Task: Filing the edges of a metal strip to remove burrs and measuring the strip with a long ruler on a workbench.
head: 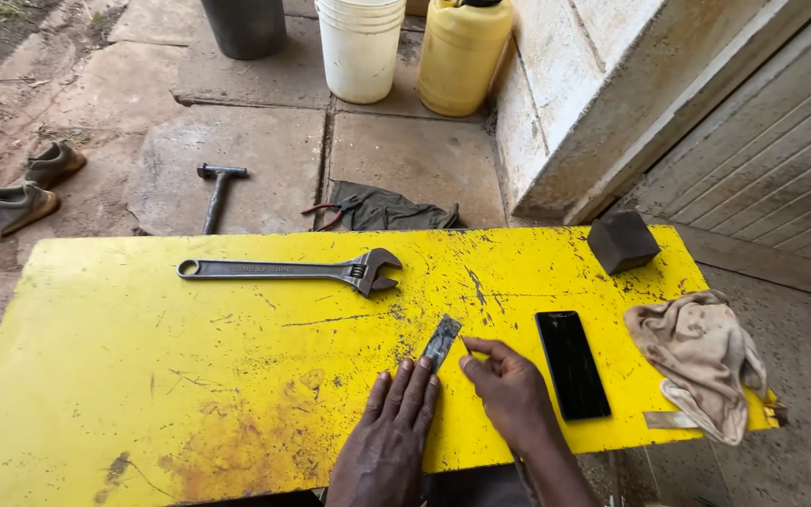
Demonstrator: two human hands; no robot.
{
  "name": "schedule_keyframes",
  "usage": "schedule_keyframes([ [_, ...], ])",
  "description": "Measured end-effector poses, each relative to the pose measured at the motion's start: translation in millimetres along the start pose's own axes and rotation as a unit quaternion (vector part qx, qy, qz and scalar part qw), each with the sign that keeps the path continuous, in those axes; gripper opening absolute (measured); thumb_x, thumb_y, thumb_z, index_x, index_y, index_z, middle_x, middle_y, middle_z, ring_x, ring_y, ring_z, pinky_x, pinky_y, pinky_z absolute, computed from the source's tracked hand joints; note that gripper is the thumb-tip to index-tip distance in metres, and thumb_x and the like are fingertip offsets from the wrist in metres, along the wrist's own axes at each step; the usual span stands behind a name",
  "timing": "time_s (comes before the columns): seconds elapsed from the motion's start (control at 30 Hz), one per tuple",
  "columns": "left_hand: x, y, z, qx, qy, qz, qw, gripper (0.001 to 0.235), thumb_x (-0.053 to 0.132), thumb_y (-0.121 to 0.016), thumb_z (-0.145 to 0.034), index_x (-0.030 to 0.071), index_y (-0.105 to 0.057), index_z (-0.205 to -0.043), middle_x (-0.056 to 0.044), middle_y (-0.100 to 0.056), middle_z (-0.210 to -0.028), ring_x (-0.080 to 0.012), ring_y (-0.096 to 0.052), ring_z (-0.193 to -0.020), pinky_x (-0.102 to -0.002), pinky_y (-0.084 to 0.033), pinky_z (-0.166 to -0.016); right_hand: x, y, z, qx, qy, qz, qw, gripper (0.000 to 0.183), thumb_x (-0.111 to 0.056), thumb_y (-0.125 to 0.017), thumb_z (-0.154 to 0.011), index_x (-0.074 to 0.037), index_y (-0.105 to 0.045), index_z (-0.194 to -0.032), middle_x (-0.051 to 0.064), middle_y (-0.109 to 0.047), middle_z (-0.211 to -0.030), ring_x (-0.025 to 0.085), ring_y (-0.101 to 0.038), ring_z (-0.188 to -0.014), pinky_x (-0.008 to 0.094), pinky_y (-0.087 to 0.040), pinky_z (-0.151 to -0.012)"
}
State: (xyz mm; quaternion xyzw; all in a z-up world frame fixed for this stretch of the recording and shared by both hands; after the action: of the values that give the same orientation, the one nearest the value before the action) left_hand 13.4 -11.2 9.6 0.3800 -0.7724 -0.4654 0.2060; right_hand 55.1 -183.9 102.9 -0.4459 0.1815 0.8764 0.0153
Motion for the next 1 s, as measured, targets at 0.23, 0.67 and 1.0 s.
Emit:
schedule_keyframes([
  [0.23, -1, -7, 2, -0.020, -0.005, 0.010, 1.000, 0.092, 0.034, -0.040, -0.086, 0.001, -0.014, -0.169, -0.020, -0.009, -0.180, -0.0374, -0.009, -0.167, -0.051, -0.004, -0.138, 19, -15, -7, 0.055, 0.061, 0.305, 0.949, 0.048, -0.043, -0.058, -0.098, -0.033, -0.070, -0.144, -0.004, -0.081, -0.122, 0.014, -0.072, -0.095, 0.034, -0.059, -0.085],
  [0.67, -1, -12, 3, -0.039, -0.003, -0.005, 0.999, 0.093, 0.034, -0.044, -0.085, 0.000, -0.019, -0.169, -0.020, -0.016, -0.179, -0.0378, -0.015, -0.166, -0.052, -0.008, -0.137, 39, -26, -25, 0.106, 0.254, 0.363, 0.890, 0.040, -0.031, -0.063, -0.098, -0.023, -0.074, -0.136, 0.003, -0.085, -0.104, 0.024, -0.080, -0.085, 0.044, -0.062, -0.072],
  [1.0, 2, -1, 2, -0.031, -0.006, 0.004, 0.999, 0.103, 0.039, -0.044, -0.080, 0.000, -0.015, -0.170, -0.019, -0.014, -0.179, -0.0368, -0.013, -0.166, -0.051, -0.008, -0.138, 27, -22, -23, 0.070, 0.204, 0.411, 0.886, 0.043, -0.035, -0.060, -0.100, -0.025, -0.071, -0.141, 0.004, -0.083, -0.089, 0.023, -0.075, -0.075, 0.043, -0.056, -0.066],
])
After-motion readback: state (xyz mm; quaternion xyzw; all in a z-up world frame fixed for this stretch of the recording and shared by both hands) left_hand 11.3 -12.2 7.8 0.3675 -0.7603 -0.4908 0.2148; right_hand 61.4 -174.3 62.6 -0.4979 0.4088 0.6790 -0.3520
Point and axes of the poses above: each hand's wrist, its own z-axis away from the middle knuckle, its own y-axis out of the back of the hand, x = y × z, the point moved 2 cm from there along -z, towards the middle knuckle
